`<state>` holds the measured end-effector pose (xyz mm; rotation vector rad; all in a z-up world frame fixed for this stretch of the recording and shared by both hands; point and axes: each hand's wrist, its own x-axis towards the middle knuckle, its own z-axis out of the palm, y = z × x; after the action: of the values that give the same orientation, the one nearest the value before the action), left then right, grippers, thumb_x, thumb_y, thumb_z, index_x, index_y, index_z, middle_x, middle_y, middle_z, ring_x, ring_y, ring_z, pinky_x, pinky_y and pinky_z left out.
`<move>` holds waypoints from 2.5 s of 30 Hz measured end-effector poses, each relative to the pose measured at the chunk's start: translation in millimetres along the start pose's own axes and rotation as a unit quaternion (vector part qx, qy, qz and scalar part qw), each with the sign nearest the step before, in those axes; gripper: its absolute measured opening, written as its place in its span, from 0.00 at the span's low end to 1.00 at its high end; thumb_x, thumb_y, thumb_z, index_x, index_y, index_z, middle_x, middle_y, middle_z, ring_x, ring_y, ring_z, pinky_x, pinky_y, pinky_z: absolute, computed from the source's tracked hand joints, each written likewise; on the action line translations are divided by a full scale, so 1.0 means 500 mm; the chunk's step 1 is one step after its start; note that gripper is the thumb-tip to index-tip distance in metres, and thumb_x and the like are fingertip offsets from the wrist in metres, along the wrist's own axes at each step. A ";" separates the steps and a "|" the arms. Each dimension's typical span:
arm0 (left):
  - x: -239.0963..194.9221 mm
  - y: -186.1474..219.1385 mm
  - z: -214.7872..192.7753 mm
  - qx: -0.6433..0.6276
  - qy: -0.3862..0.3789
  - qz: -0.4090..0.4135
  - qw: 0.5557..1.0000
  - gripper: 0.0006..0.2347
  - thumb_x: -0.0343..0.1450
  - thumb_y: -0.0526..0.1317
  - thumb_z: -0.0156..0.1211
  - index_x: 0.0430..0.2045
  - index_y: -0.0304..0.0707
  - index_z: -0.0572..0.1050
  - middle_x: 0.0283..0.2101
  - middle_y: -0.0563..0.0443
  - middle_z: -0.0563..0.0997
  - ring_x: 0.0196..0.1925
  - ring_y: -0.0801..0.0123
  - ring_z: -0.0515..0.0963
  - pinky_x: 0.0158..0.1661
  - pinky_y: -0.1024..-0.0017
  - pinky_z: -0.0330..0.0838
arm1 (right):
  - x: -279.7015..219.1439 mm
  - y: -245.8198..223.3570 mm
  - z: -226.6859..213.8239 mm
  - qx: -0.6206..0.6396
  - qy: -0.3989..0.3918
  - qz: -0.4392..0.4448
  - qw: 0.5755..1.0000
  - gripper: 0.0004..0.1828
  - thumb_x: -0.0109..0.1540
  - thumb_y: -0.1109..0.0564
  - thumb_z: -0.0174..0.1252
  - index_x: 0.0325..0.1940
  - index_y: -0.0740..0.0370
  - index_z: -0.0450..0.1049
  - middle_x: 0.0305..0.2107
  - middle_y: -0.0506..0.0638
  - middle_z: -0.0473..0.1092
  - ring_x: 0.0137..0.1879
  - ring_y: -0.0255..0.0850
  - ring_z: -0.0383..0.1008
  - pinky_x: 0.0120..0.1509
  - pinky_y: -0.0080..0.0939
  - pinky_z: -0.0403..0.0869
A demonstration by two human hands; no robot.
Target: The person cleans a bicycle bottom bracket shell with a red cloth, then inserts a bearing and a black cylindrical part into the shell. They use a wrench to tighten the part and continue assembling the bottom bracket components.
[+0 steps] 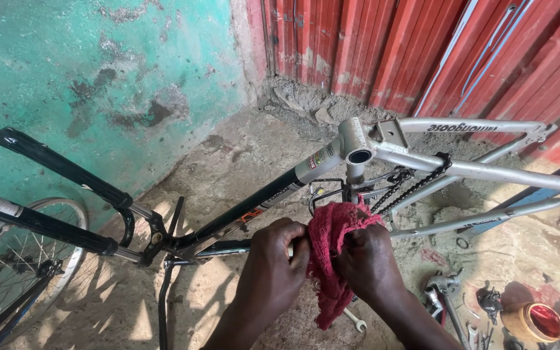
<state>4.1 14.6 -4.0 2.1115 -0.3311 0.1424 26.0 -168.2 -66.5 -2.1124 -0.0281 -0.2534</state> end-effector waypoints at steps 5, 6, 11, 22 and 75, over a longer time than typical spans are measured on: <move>0.006 -0.009 -0.003 0.004 -0.004 -0.025 1.000 0.03 0.66 0.29 0.61 0.30 0.32 0.79 0.35 0.44 0.84 0.34 0.63 0.86 0.38 0.70 0.88 | -0.008 -0.062 -0.002 0.126 -0.038 0.117 0.984 0.11 0.54 0.77 0.56 0.31 0.67 0.67 0.15 0.57 0.69 0.14 0.46 0.71 0.15 0.41 0.73; 0.007 -0.002 -0.002 -0.012 0.021 -0.018 1.000 0.01 0.68 0.31 0.61 0.27 0.38 0.78 0.31 0.48 0.84 0.28 0.67 0.83 0.34 0.69 0.86 | -0.010 -0.075 -0.002 0.167 -0.050 0.156 0.972 0.10 0.56 0.78 0.55 0.36 0.70 0.67 0.17 0.60 0.70 0.15 0.49 0.72 0.17 0.43 0.76; -0.002 0.017 0.017 -0.019 0.111 0.009 0.994 0.03 0.67 0.28 0.61 0.31 0.32 0.78 0.31 0.46 0.83 0.29 0.67 0.84 0.32 0.70 0.83 | -0.018 -0.084 0.006 0.349 -0.083 0.224 0.906 0.14 0.61 0.80 0.49 0.50 0.78 0.66 0.19 0.67 0.71 0.14 0.56 0.74 0.15 0.49 0.80; -0.007 0.046 0.016 -0.048 0.149 0.067 0.985 0.05 0.67 0.27 0.60 0.34 0.29 0.78 0.31 0.47 0.82 0.29 0.70 0.82 0.31 0.72 0.80 | -0.036 -0.062 0.022 0.467 -0.028 0.157 0.870 0.20 0.53 0.83 0.49 0.44 0.73 0.72 0.24 0.60 0.72 0.17 0.41 0.68 0.19 0.39 0.73; 0.012 -0.032 0.026 -0.008 0.030 -0.014 0.999 0.06 0.65 0.26 0.61 0.33 0.29 0.79 0.36 0.40 0.85 0.33 0.61 0.87 0.38 0.71 0.89 | -0.015 -0.090 -0.015 0.104 -0.074 0.137 0.982 0.09 0.57 0.75 0.56 0.27 0.68 0.76 0.19 0.58 0.77 0.18 0.46 0.79 0.17 0.39 0.79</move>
<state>14.3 10.7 -22.7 2.0918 -0.2657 0.1853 11.8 -150.5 -26.4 -1.8967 0.1425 0.0695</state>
